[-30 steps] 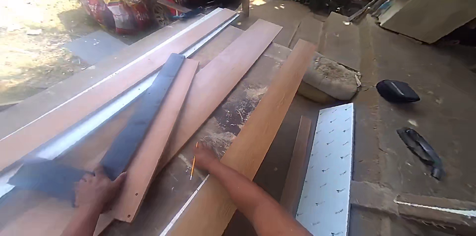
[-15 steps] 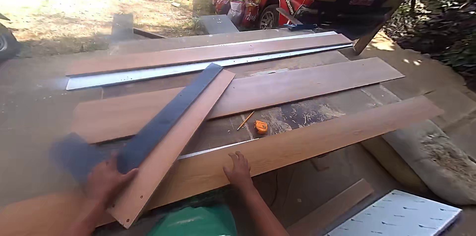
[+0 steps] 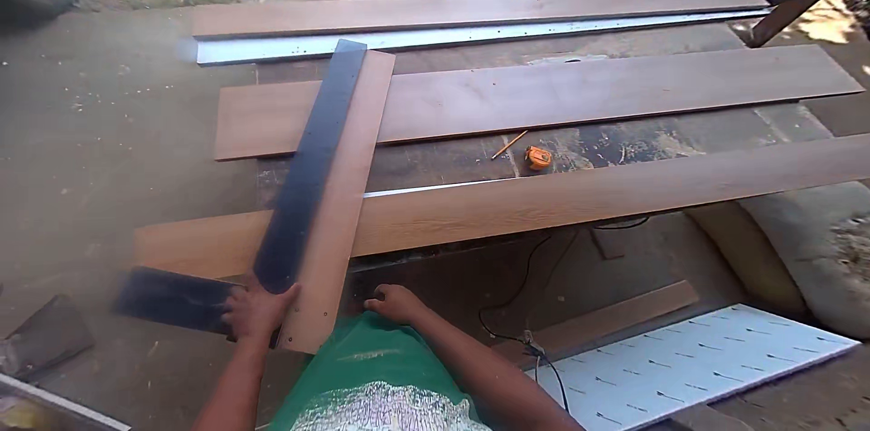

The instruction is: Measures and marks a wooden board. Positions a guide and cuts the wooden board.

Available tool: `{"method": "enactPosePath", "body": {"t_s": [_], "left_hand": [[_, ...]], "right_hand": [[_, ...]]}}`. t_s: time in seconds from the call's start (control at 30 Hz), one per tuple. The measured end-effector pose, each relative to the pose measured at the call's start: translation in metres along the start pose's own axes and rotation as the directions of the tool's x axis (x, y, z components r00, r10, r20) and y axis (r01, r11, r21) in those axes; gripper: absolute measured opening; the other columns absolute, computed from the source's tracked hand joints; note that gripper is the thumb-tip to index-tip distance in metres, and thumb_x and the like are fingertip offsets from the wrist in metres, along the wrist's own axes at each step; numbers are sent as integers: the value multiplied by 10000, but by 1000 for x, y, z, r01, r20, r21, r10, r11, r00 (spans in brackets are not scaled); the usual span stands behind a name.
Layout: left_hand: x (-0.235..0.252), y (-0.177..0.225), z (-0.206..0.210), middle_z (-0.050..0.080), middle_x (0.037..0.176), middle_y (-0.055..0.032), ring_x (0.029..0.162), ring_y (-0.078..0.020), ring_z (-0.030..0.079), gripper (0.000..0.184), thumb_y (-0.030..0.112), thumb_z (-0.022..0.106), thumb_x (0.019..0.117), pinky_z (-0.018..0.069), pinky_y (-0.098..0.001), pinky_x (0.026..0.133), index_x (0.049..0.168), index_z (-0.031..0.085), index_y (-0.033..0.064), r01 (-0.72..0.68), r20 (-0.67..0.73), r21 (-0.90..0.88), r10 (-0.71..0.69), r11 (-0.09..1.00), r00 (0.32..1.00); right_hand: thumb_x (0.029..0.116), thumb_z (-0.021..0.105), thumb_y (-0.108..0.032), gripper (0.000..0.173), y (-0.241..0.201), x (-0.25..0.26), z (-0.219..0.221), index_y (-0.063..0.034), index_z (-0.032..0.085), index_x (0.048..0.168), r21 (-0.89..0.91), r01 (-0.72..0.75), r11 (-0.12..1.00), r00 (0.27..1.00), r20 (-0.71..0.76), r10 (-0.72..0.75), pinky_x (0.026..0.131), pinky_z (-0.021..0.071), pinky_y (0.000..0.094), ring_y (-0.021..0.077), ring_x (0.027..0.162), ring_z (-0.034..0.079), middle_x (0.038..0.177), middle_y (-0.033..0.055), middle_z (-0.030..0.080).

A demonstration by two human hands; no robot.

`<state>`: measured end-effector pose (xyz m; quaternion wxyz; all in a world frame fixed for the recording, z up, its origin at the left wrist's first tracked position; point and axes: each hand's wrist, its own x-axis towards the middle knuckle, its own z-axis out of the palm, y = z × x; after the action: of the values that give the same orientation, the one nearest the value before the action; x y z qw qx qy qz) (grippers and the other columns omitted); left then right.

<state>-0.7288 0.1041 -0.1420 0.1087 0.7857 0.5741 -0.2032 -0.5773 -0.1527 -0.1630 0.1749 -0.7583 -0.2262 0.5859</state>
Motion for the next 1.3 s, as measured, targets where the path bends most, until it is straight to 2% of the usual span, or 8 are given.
{"method": "enactPosePath", "body": {"t_s": [0.23, 0.4, 0.53, 0.7, 0.87, 1.0, 1.1, 1.3], "left_hand": [[-38, 24, 12, 357, 1568, -319, 1423, -496, 404, 1339, 826, 739, 684, 437, -659, 1057, 1659, 138, 133, 44, 70, -85, -38, 995, 997], [-60, 64, 17, 378, 1552, -315, 1388, -472, 460, 1353, 821, 736, 697, 467, -584, 1076, 1653, 125, 84, -36, 89, -163, 51, 986, 995], [-53, 82, 10, 355, 1583, -292, 1433, -455, 413, 1302, 862, 652, 737, 437, -597, 1097, 1636, 186, 45, -95, 67, -92, 101, 991, 993], [-16, 86, -16, 372, 1587, -268, 1490, -431, 341, 1235, 904, 565, 754, 348, -622, 1152, 1536, 370, -31, -262, 111, 106, 250, 959, 962], [85, 78, -51, 391, 1568, -297, 1467, -504, 335, 779, 628, 470, 1019, 279, -703, 1159, 1493, 479, 10, -517, 50, 4, 516, 856, 855], [182, 79, -75, 451, 1544, -270, 1473, -484, 348, 714, 608, 284, 1072, 216, -744, 1154, 1455, 553, 69, -449, 133, 166, 431, 878, 893], [208, 70, -71, 624, 1314, -333, 1312, -508, 546, 842, 590, 109, 1085, 371, -735, 1054, 1267, 658, -22, -440, 284, 252, 369, 862, 885], [187, 86, -74, 659, 1207, -349, 1239, -506, 598, 827, 475, 79, 1108, 436, -690, 1012, 1081, 686, -86, -360, 195, 243, 318, 901, 928]], "right_hand": [[1052, 441, -591, 659, 21, 1, 47, -20, 625, 1327, 115, 78, 990, 980, 175, -98, 1069, 445, 590, 353, 1241, 609, 1292, 230, 644], [1037, 566, -500, 576, 36, -8, 53, -20, 546, 1354, 601, -15, 799, 1000, -11, 27, 913, 558, 459, 266, 1023, 689, 1194, 186, 672], [1049, 565, -455, 506, 30, -3, 44, -32, 559, 1328, 695, 38, 718, 987, -137, 81, 885, 562, 426, 233, 983, 687, 1155, 165, 679], [1071, 522, -441, 513, 21, 9, 28, -25, 563, 1368, 637, 90, 766, 972, -222, 71, 1059, 481, 493, 290, 1213, 634, 1283, 201, 657], [1099, 449, -423, 497, 16, 14, 23, -16, 554, 1364, 692, 78, 717, 957, -254, 141, 1028, 504, 489, 291, 1161, 658, 1249, 206, 668], [1116, 418, -377, 451, 4, 22, 5, -26, 576, 1352, 751, 81, 656, 939, -278, 202, 1004, 515, 475, 274, 1119, 669, 1226, 200, 672], [1120, 401, -383, 443, -1, 28, 2, -26, 615, 1273, 760, 58, 647, 925, -285, 252, 945, 528, 459, 249, 1029, 672, 1129, 172, 683], [1090, 466, -412, 431, -12, 23, 10, -44, 665, 1190, 708, 124, 696, 850, -437, 293, 865, 560, 435, 204, 904, 693, 983, 117, 708]]}}
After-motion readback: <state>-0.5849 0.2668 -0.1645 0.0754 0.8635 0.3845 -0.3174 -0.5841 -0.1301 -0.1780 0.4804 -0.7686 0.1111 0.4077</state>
